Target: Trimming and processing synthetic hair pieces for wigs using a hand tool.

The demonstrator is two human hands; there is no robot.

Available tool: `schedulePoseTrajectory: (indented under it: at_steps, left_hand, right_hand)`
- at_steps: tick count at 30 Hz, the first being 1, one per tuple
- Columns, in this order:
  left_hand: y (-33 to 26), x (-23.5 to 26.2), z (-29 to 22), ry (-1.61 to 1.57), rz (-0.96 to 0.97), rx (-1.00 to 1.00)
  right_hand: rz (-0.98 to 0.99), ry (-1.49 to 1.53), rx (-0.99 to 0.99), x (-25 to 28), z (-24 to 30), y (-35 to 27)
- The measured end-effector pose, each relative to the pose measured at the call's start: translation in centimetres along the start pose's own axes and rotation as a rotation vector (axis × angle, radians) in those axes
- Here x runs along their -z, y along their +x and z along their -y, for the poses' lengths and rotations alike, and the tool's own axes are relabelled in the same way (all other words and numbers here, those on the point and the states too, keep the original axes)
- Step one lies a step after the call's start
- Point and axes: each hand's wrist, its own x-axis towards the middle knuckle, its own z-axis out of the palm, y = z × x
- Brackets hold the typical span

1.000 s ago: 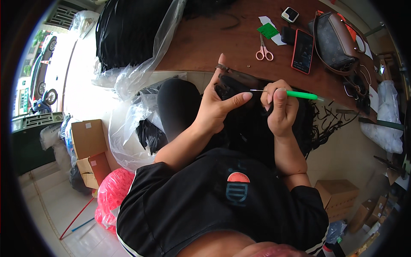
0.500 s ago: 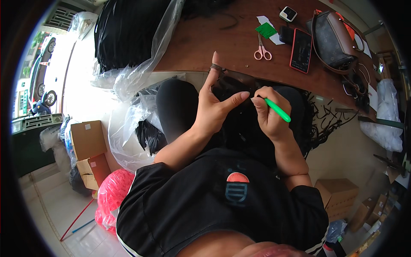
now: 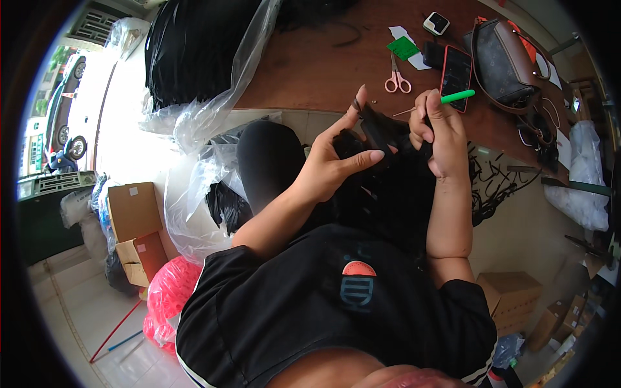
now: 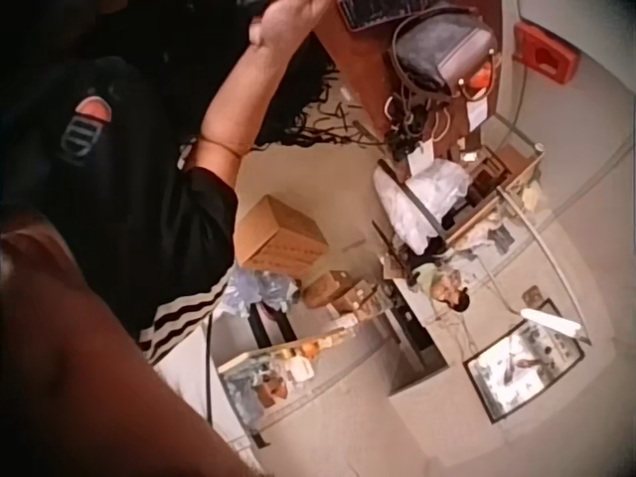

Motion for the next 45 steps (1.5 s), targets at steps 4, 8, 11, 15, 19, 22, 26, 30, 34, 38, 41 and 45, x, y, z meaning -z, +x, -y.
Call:
schedulePoseTrajectory:
  at_steps: [4,8,11,15,19,22,26,30,34,38,41,45]
  left_hand:
    - [0.0,0.5,0.9,0.29,0.02,-0.115]
    - [-0.2,0.0,0.6,0.249,0.033,-0.079]
    - [-0.4,0.3,-0.3,-0.053,-0.115,0.065]
    - [-0.3,0.8,-1.1,-0.376,-0.219,0.147]
    - [-0.4,-0.3,-0.7,-0.058,-0.199,0.05]
    - [-0.2,-0.4,-0.6,0.031,-0.219,-0.014]
    - [-0.3,-1.4,-2.0,-0.131,-0.174,0.006]
    - [-0.4,-1.1,-2.2,-0.148,-0.154,0.069]
    - [-0.6,-1.1,-2.5,-0.168,-0.152,0.065]
    - [-0.4,-1.2,-2.2,-0.17,-0.16,0.054]
    - [-0.2,-1.2,-2.0,-0.061,-0.18,0.003]
    - [-0.3,-1.3,-2.0,-0.082,-0.196,0.02]
  right_hand:
    - [-0.021,-0.753,0.274,-1.8,-2.2,-0.2]
    - [0.057,-0.907,0.4,-2.0,-2.5,-0.3]
    - [-0.595,-0.588,0.823,-0.5,-2.5,-0.2]
    - [-0.985,-0.206,1.168,0.7,2.8,-1.4]
    - [-0.673,-0.307,1.035,-0.6,1.0,-2.2]
    - [-0.213,-0.447,0.889,-2.2,-1.7,-2.3]
    - [-0.42,-0.637,1.008,-1.7,-1.0,-2.3]
    - [-0.562,-0.759,1.165,-0.5,0.1,-1.3]
    - [-0.594,-0.844,1.094,-0.4,0.7,-1.2]
    - [0.032,-0.102,0.477,-0.8,0.6,-2.6]
    - [0.15,-0.219,0.423,-2.0,-1.4,-3.2]
    - [0.099,-0.292,0.48,-2.6,-2.3,-3.4]
